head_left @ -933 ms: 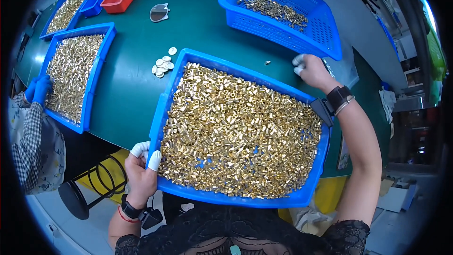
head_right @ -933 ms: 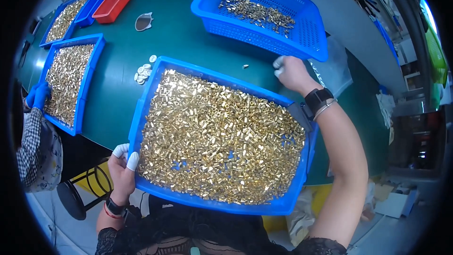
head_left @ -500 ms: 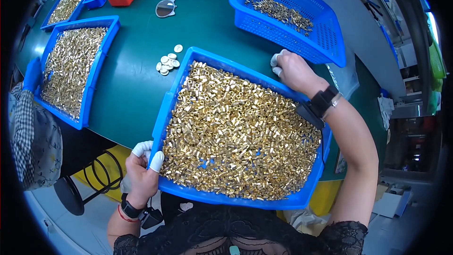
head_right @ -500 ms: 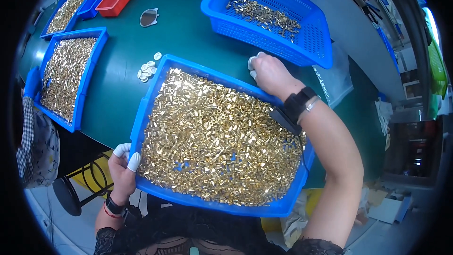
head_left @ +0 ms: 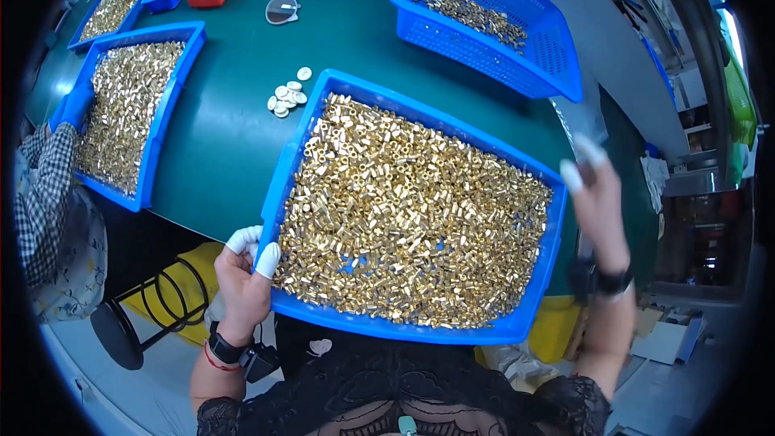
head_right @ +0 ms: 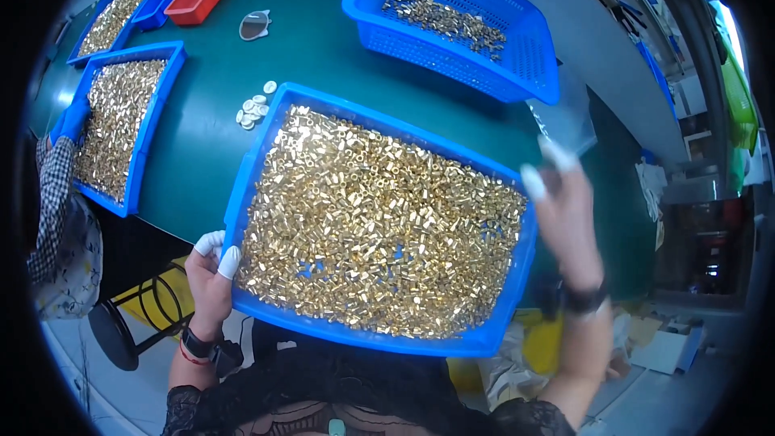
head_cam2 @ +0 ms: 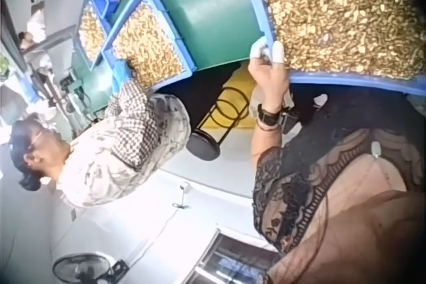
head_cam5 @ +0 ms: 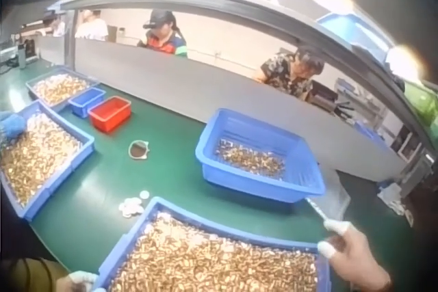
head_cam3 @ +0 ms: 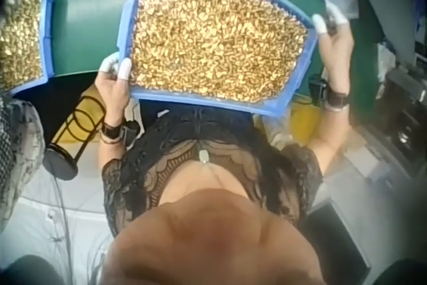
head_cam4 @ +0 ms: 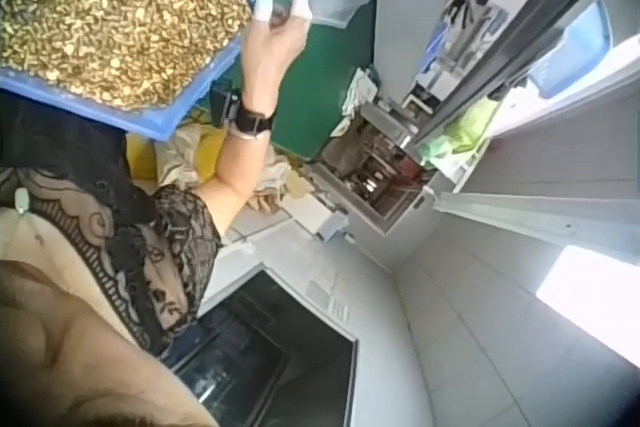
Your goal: Sorting and inspecting small gold-colored hardware components from a tray at a manual workstation.
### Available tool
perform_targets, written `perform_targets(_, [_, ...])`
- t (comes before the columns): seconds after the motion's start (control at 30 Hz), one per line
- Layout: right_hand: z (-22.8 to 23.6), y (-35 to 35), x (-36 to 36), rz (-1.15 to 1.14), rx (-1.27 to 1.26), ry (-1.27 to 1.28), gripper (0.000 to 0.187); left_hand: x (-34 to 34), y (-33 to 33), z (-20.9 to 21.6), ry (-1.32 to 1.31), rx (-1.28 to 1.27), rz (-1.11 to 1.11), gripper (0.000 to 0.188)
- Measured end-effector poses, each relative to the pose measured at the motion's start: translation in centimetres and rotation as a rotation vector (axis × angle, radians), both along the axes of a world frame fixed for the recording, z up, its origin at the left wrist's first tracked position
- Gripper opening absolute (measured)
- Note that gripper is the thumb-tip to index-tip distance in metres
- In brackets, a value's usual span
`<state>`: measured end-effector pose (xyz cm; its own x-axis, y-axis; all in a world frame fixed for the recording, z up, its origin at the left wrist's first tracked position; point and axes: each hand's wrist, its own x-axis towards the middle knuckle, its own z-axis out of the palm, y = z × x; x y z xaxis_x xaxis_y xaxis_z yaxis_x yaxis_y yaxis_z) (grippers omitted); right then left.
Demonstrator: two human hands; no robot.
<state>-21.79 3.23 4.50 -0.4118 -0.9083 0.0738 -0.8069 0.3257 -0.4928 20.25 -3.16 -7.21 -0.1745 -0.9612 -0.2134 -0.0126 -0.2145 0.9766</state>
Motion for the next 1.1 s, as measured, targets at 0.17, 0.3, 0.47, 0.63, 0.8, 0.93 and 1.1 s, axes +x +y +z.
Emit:
perform_targets(0.17, [-6.6,17.1,3.6,-0.457,-0.123,-0.358,0.033,-0.4,-0.4,0.2,-0.026,-0.039,-0.039,0.018])
perform_targets(0.3, [-8.3,19.9,9.2,-0.646,-0.176,-0.566,0.019,0.0,-0.7,-0.3,-0.073,-0.073,-0.037,0.015])
perform_targets(0.47, [-10.8,21.0,9.0,-0.581,-0.338,-0.668,0.014,-0.4,-1.2,-0.5,-0.062,-0.108,-0.045,0.01])
perform_targets(0.63, [-11.8,20.5,6.9,-0.443,-0.38,-0.536,0.023,-0.5,-2.4,-1.5,-0.1,-0.23,-0.185,0.007])
perform_targets(0.8, [-10.3,20.2,7.7,-0.514,-0.339,-0.62,0.025,-0.5,-2.4,0.7,-0.154,-0.194,-0.212,0.01])
perform_targets(0.93, [-8.8,23.0,8.2,-0.412,-0.446,-0.564,0.022,3.0,0.3,0.4,-0.114,-0.256,-0.204,0.012])
perform_targets(1.1, [-8.7,21.2,6.7,-0.466,-0.372,-0.625,0.022,0.4,-0.9,2.5,-0.277,-0.252,-0.265,0.011])
